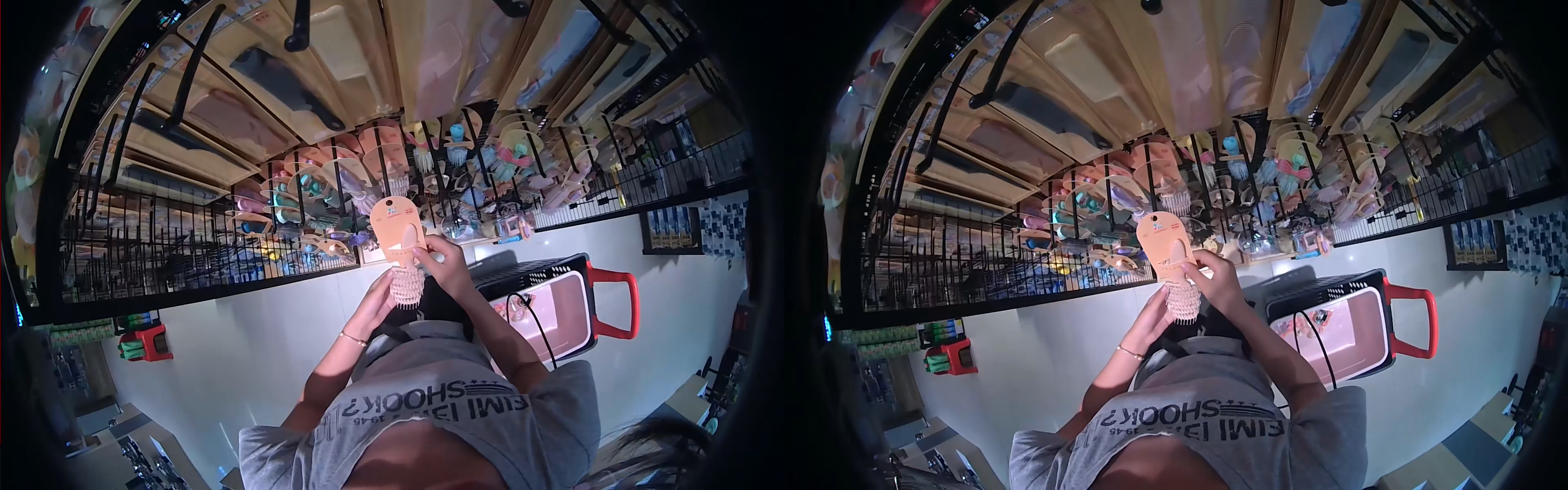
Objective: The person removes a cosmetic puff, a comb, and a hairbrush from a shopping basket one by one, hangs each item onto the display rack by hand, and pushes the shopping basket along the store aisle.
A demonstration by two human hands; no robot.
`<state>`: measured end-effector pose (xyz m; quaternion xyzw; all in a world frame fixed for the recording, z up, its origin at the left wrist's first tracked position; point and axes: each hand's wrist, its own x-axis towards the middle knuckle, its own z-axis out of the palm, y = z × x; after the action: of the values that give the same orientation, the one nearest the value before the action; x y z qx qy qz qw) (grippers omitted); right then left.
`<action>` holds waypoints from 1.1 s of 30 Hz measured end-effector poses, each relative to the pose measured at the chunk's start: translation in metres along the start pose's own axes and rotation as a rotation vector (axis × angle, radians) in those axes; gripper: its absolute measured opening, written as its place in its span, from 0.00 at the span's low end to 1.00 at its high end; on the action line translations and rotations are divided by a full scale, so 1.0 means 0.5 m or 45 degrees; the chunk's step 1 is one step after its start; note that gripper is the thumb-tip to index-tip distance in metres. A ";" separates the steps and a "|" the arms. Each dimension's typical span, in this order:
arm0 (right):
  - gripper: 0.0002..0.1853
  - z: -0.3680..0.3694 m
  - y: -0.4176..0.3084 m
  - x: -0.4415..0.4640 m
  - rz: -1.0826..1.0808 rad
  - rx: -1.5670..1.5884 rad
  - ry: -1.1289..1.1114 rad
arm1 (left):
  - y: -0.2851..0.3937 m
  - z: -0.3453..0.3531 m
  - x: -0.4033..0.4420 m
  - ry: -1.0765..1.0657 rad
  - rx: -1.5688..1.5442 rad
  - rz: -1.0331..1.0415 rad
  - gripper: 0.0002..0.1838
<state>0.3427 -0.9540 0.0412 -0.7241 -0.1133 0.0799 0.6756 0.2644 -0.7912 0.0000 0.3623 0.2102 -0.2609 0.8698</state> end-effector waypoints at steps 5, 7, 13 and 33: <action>0.09 -0.007 0.017 0.008 0.048 -0.003 -0.087 | -0.024 -0.002 0.014 0.122 0.008 0.078 0.23; 0.09 -0.013 0.015 0.010 0.064 0.027 -0.100 | -0.029 0.004 0.018 0.169 -0.002 0.071 0.22; 0.05 -0.029 0.010 0.018 -0.002 -0.069 -0.098 | -0.030 0.008 0.039 0.212 0.043 0.105 0.19; 0.08 -0.031 0.019 0.055 -0.025 -0.162 -0.067 | -0.016 -0.016 0.093 0.174 0.145 0.212 0.19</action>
<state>0.3736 -0.9620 0.0338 -0.7620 -0.1429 0.0848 0.6259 0.2944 -0.8040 -0.0354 0.4441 0.2230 -0.1740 0.8501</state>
